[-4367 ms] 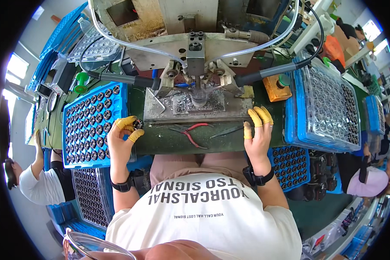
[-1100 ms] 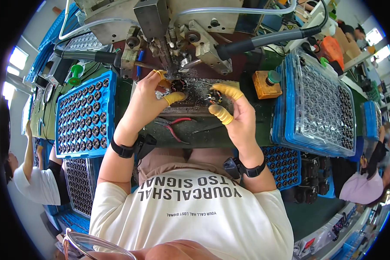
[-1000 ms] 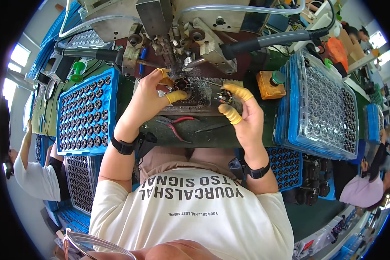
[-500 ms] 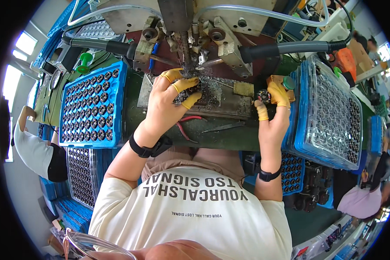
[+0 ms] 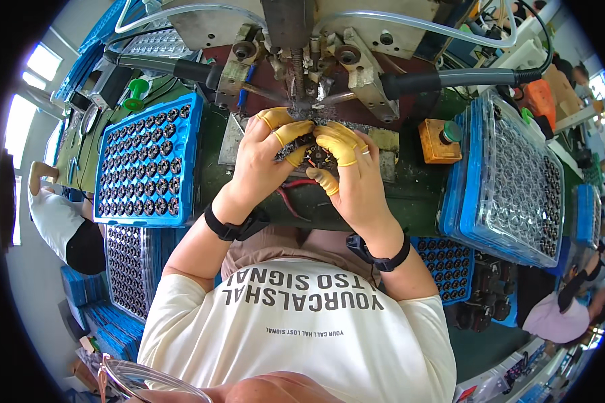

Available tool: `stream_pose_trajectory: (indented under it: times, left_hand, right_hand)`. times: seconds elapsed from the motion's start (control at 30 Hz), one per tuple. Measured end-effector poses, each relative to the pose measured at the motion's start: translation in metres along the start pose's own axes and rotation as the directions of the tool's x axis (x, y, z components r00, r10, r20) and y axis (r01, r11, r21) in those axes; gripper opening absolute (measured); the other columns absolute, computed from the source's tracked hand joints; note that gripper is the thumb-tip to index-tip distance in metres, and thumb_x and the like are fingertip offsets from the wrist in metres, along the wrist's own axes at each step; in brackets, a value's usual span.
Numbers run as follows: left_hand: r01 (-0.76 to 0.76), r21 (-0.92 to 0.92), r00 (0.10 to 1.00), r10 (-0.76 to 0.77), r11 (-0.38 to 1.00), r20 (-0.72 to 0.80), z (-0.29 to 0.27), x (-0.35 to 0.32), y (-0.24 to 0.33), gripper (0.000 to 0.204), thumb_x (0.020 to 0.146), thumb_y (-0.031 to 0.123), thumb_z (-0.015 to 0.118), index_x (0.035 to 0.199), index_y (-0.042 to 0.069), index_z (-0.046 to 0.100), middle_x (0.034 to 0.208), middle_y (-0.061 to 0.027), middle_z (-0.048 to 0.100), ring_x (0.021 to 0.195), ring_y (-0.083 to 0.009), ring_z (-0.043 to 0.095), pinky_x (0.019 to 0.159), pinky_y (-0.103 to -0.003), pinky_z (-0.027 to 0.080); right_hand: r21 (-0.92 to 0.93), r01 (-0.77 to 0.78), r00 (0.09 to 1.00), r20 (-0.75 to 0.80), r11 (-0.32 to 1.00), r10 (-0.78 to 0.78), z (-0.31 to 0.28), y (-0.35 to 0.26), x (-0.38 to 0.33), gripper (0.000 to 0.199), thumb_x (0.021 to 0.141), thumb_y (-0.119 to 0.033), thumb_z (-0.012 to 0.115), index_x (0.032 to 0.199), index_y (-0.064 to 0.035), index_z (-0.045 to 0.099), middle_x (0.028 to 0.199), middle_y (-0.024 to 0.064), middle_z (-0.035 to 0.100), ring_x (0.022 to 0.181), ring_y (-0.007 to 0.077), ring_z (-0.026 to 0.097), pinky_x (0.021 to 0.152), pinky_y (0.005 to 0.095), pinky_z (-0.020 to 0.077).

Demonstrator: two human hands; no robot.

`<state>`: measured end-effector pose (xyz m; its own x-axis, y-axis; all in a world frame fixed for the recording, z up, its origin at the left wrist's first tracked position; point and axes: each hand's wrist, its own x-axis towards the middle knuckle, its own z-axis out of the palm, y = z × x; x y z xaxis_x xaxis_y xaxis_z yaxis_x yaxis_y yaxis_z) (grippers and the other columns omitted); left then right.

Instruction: Manually placing small electronic components into a machine for assembly or testing on a factory floor.

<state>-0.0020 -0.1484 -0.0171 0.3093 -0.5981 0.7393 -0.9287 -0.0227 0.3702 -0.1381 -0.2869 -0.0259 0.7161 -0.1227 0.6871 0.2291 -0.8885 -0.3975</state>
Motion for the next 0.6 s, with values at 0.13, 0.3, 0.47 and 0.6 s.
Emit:
stream_pose_trajectory:
  times: [0.13, 0.3, 0.47, 0.6]
  left_hand:
    - [0.036, -0.014, 0.999, -0.036, 0.999, 0.013, 0.0, -0.001, 0.0, 0.046, 0.072, 0.009, 0.08, 0.115, 0.006, 0.063, 0.111, -0.0115, 0.063, 0.106, -0.0329, 0.059, 0.092, -0.043, 0.046]
    - [0.353, -0.292, 0.929, -0.371, 0.889, -0.007, 0.013, -0.004, 0.007, 0.071, 0.07, 0.009, 0.085, 0.13, 0.002, 0.048, 0.113, -0.0147, 0.062, 0.11, -0.0323, 0.059, 0.098, -0.04, 0.046]
    - [0.382, -0.312, 0.917, -0.398, 0.87, 0.015, 0.003, -0.01, 0.01, 0.077, 0.069, 0.008, 0.086, 0.133, 0.0, 0.044, 0.118, -0.018, 0.061, 0.117, -0.034, 0.056, 0.104, -0.041, 0.043]
    - [0.367, -0.095, 0.93, -0.365, 0.926, 0.035, -0.038, -0.031, 0.014, 0.067, 0.069, 0.012, 0.086, 0.127, 0.002, 0.053, 0.12, -0.0148, 0.061, 0.116, -0.0353, 0.055, 0.1, -0.041, 0.045]
  right_hand:
    - [0.312, -0.214, 0.976, 0.028, 0.926, 0.216, -0.016, 0.001, 0.002, 0.044, 0.09, -0.028, 0.071, 0.123, -0.0028, 0.057, 0.127, 0.0148, 0.061, 0.118, 0.0329, 0.056, 0.102, 0.04, 0.041]
    - [-0.202, -0.345, 0.92, -0.268, 0.917, 0.287, -0.053, 0.048, -0.012, 0.038, 0.094, -0.018, 0.066, 0.125, -0.0001, 0.053, 0.134, 0.018, 0.056, 0.131, 0.0398, 0.046, 0.108, 0.0466, 0.036]
    - [-0.458, -0.365, 0.928, -0.246, 0.811, 0.279, -0.065, 0.082, -0.037, 0.038, 0.094, -0.017, 0.065, 0.124, 0.0032, 0.052, 0.132, 0.0254, 0.056, 0.118, 0.0447, 0.053, 0.1, 0.0482, 0.0414]
    - [-0.573, -0.376, 0.926, -0.219, 0.728, 0.306, -0.067, 0.079, -0.042, 0.037, 0.093, -0.015, 0.066, 0.122, 0.0028, 0.053, 0.121, 0.0257, 0.06, 0.103, 0.0437, 0.059, 0.089, 0.0475, 0.0464]
